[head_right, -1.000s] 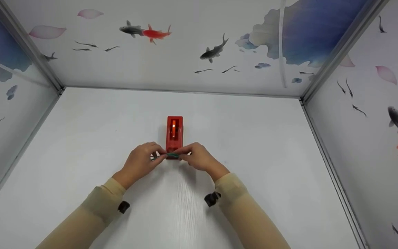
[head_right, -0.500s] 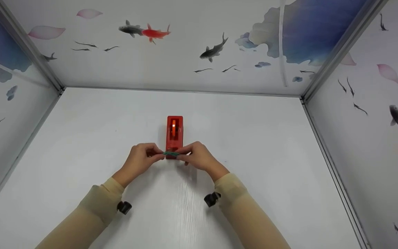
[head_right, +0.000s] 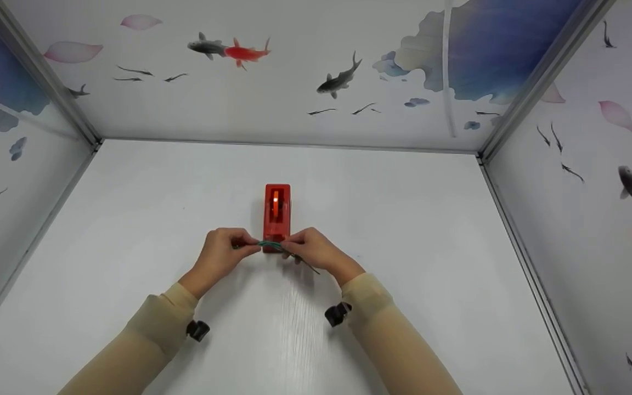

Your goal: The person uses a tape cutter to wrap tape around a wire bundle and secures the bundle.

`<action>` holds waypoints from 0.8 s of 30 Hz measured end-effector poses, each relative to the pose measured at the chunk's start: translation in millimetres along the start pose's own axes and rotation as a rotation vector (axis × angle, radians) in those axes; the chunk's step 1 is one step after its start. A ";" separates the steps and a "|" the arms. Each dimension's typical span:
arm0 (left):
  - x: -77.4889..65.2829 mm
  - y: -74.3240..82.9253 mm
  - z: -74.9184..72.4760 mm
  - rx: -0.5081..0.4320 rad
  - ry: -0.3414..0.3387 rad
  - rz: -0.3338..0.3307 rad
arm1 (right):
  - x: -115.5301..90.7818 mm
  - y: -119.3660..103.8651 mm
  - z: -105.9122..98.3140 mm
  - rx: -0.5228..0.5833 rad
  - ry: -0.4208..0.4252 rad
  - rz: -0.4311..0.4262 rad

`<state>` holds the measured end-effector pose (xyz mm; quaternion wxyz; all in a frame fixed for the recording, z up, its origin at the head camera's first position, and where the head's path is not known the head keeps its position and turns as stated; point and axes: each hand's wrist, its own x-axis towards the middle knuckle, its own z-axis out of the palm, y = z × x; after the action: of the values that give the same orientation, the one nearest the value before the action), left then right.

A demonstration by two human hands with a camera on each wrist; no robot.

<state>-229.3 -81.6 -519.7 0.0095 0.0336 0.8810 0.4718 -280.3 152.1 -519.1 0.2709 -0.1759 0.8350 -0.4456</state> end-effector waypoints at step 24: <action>1.2 -14.6 4.0 -0.025 0.074 0.104 | 0.0 7.0 -0.5 0.159 -0.010 0.110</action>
<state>-231.1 -86.2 -534.1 -0.0470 0.0617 0.8719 0.4835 -281.0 156.2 -524.8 0.3123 -0.1100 0.8041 -0.4938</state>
